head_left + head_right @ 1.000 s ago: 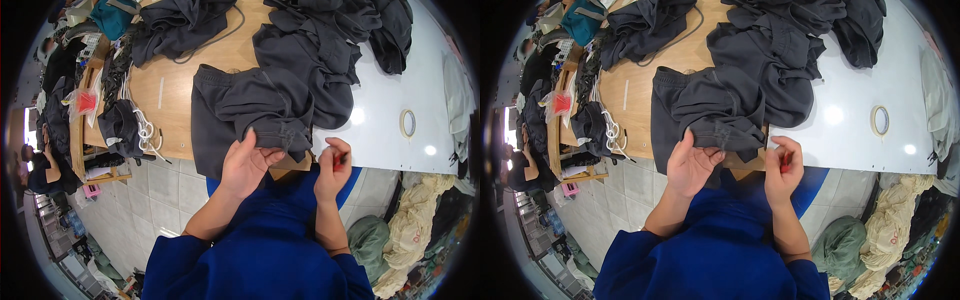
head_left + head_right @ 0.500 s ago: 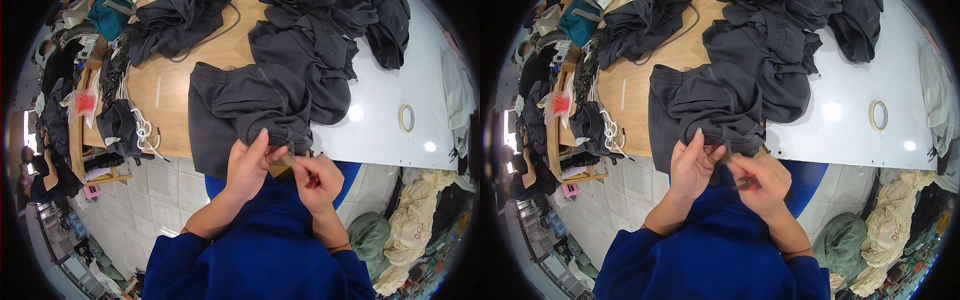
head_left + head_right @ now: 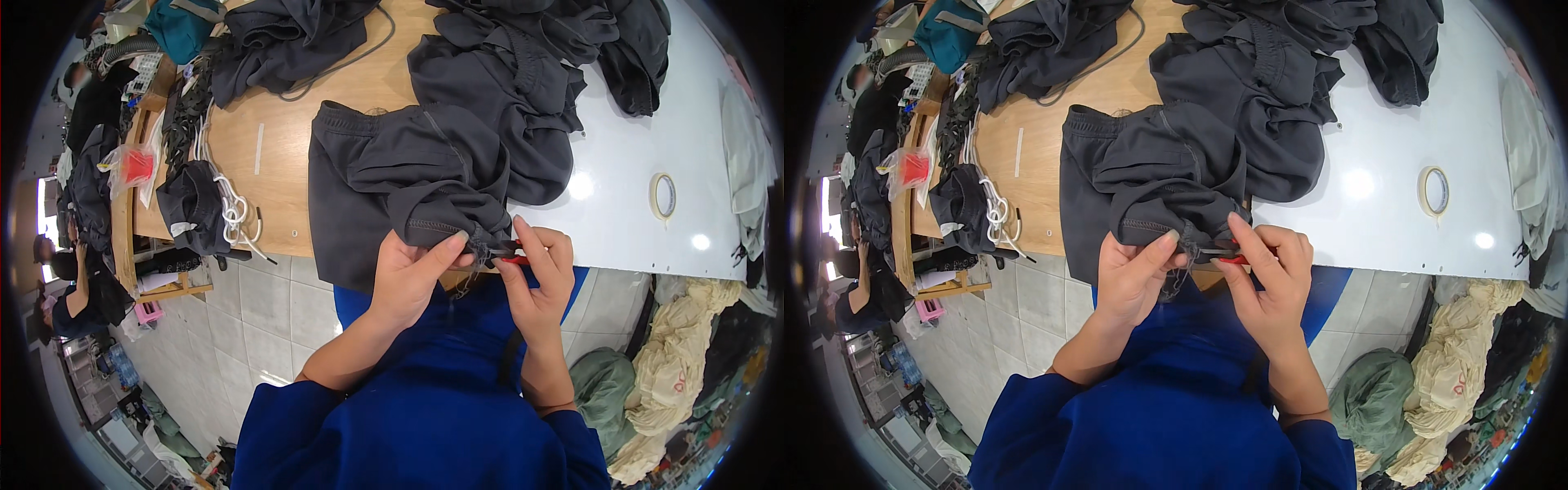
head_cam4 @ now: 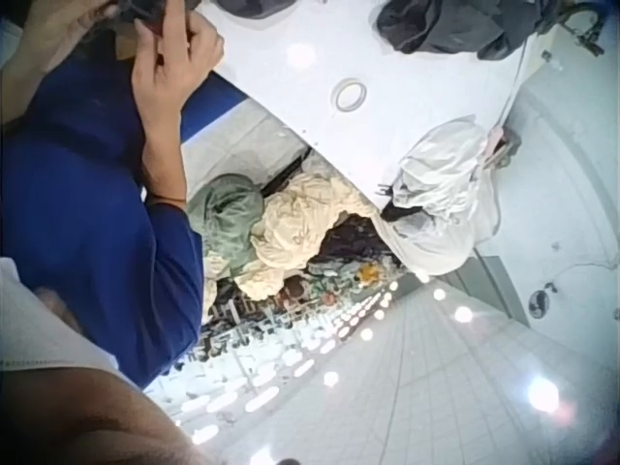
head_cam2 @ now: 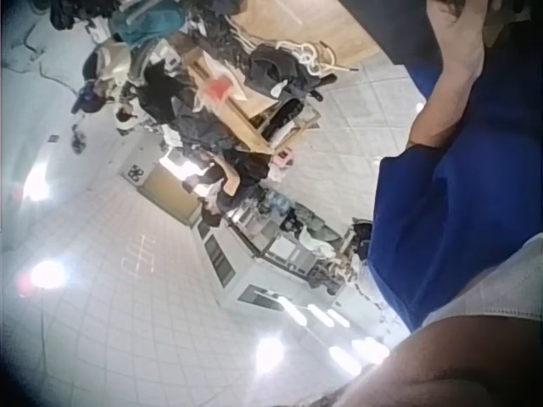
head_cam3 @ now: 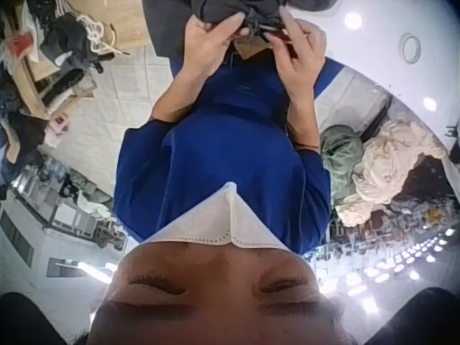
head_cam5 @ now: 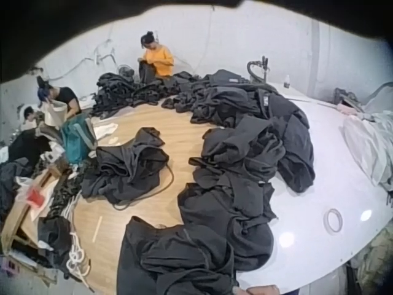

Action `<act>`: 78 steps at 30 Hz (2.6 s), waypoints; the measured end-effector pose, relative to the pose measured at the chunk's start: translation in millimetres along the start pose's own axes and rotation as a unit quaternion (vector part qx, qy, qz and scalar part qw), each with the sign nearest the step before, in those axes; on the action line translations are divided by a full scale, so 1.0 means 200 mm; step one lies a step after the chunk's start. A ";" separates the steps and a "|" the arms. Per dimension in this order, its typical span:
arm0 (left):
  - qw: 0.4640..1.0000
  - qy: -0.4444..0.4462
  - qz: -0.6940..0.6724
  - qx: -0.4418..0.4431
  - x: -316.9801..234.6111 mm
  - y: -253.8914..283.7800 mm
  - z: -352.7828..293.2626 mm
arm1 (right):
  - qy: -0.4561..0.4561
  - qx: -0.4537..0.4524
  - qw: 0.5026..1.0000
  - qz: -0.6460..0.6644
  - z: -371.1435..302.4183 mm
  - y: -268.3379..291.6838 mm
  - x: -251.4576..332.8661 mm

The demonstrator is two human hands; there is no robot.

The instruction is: Inspecting a pair of shorts and trimming loose threads with snips.

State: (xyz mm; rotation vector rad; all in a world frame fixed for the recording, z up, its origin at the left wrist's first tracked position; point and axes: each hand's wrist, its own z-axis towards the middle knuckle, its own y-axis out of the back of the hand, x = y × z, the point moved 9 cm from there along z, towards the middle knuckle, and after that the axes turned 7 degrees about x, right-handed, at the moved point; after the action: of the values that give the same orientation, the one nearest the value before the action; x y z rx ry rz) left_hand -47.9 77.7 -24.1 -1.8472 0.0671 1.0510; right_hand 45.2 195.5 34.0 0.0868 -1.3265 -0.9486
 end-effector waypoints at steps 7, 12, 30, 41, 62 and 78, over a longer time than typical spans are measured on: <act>0.999 -0.002 0.046 -0.004 -0.01 -0.02 -0.01 | 0.009 0.021 1.000 -0.009 0.01 -0.01 0.02; 0.999 0.006 0.039 -0.026 -0.03 -0.01 0.00 | 0.027 0.022 0.999 0.006 0.02 0.02 0.04; 0.999 0.013 0.039 -0.010 -0.01 -0.02 -0.01 | 0.011 0.029 0.999 0.034 0.03 0.02 0.03; 0.999 0.018 0.039 -0.011 -0.01 -0.03 0.00 | 0.021 0.031 0.999 0.015 0.02 0.02 0.04; 0.998 0.045 -0.040 -0.022 0.02 -0.02 -0.02 | -0.099 -0.017 0.969 0.225 -0.02 0.00 -0.02; 0.999 -0.011 -0.029 -0.030 -0.01 0.01 0.01 | 0.050 0.096 0.966 0.237 -0.16 -0.15 0.03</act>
State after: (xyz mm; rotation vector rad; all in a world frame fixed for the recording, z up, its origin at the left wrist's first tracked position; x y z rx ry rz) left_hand -50.7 77.4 -24.3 -1.8796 -0.0324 1.0432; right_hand 55.8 158.3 11.8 -0.0347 -1.2659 -0.4051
